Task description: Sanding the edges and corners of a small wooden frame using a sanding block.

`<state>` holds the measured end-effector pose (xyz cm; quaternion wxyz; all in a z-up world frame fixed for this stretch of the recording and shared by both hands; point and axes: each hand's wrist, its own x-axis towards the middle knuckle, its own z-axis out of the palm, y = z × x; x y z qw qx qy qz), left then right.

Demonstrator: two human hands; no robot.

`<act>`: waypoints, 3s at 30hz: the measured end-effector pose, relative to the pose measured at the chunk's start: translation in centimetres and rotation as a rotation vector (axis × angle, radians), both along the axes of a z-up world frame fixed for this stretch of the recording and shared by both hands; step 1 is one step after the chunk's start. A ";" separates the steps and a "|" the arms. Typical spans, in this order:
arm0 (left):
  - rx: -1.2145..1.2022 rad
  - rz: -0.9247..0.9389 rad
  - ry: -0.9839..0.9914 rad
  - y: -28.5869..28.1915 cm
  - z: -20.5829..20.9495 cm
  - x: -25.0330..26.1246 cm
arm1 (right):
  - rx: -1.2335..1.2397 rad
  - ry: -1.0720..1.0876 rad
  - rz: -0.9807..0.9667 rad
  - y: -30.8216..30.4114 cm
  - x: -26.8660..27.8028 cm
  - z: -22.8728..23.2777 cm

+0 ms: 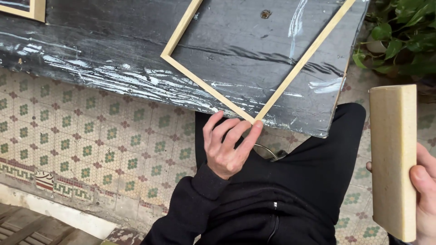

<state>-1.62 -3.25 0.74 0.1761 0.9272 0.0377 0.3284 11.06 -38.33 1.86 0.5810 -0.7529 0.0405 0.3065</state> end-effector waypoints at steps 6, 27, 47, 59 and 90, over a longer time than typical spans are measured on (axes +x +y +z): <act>0.010 -0.031 0.008 -0.9 0.4 0.6 | 0.040 -0.005 -0.003 0.6 -0.1 0.0; -0.011 -0.002 0.448 7.6 4.8 2.3 | 0.315 -0.094 -0.068 5.5 1.4 5.2; -0.268 -0.237 0.152 0.0 2.1 4.6 | -0.333 -1.008 0.779 16.4 2.8 7.6; -0.230 -0.194 0.031 0.5 1.1 5.0 | -0.487 -1.059 0.657 15.0 2.6 7.6; -0.211 -0.211 -0.074 0.6 -0.2 4.9 | -0.447 -1.108 0.748 15.0 1.8 7.1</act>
